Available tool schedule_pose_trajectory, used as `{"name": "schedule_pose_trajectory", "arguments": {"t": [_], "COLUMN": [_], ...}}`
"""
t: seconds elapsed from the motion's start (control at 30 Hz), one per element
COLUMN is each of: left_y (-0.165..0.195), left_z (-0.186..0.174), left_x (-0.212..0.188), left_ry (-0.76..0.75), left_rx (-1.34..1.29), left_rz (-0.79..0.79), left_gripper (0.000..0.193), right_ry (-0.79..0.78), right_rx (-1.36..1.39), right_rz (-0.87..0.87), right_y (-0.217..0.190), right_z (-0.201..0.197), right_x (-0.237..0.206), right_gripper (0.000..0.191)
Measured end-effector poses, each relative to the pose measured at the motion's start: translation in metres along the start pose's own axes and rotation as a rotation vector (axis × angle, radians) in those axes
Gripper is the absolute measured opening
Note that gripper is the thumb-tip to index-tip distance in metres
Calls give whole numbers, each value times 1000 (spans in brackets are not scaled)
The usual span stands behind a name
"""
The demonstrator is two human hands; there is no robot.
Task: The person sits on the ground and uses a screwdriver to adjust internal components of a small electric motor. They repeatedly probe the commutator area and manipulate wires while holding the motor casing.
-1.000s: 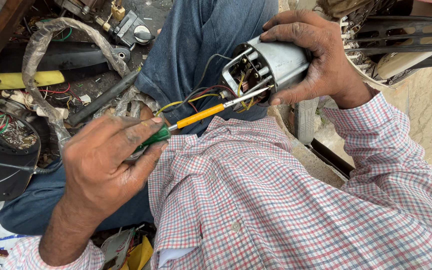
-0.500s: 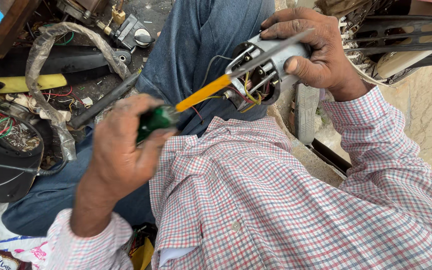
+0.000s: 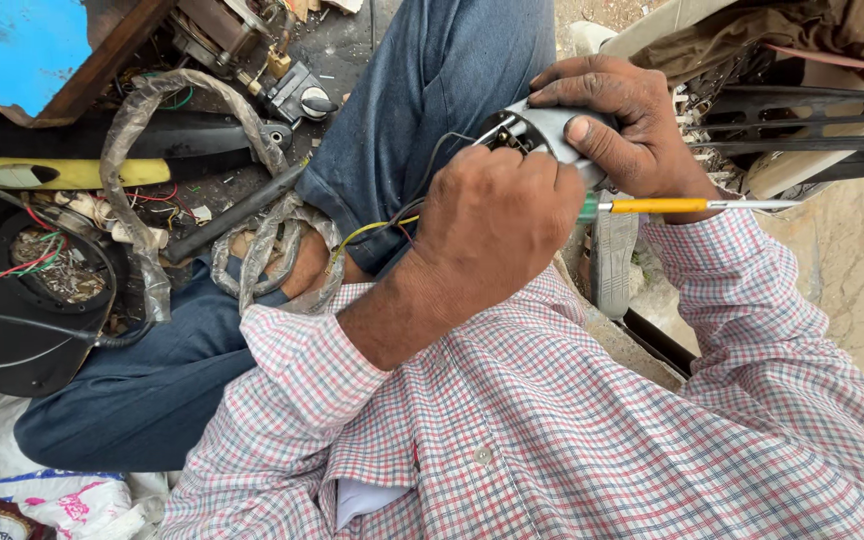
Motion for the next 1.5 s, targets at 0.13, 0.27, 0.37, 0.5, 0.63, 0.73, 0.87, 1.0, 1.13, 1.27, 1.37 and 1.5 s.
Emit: {"name": "schedule_pose_trajectory", "arguments": {"t": [0.13,0.27,0.37,0.5,0.63,0.73,0.87,1.0,1.13,1.27,1.37,1.5], "left_y": [14,20,-1,-40,-45,-43,-51,-56,-53,-53,-57,-65], "left_z": [3,-13,-31,-33,-7,15,34,44,49,50,54,58], "left_x": [-5,-13,-31,-61,-69,-59,-37,-19,-8,-5,-2,0], "left_ry": [-46,150,300,363,367,395,411,424,382,347,271,264], "left_rx": [158,-86,-365,-588,-734,-719,-651,-633,-568,-510,-561,-538], "left_rz": [108,22,-245,-623,-642,-518,-387,-395,-405,-373,-395,-400], "left_gripper": [13,14,20,12,16,19,20,23,26,28,28,35], "right_ry": [22,73,71,152,219,245,203,207,217,273,240,206], "right_rx": [-24,17,-17,-21,-48,-45,19,54,62,-27,17,42], "right_rz": [-52,-49,-71,-150,-170,-91,-35,46,75,81,94,85], "right_y": [3,6,10,16,20,21,27,32,35,37,39,41], "right_z": [1,3,4,13,18,14,9,5,3,1,1,-1], "right_x": [0,-10,-20,-29,-33,-39,-38,-32,-27,-29,-30,-30], "right_gripper": [47,49,52,54,53,56,63,67,69,73,73,75]}}
Point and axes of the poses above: each hand's wrist, its own x-axis towards the middle knuckle, its own z-axis out of the palm, y = z × x, the point moved 2 cm from there along x, towards the middle knuckle, and after that the axes turned 11 degrees about z, right-handed, at the moved point
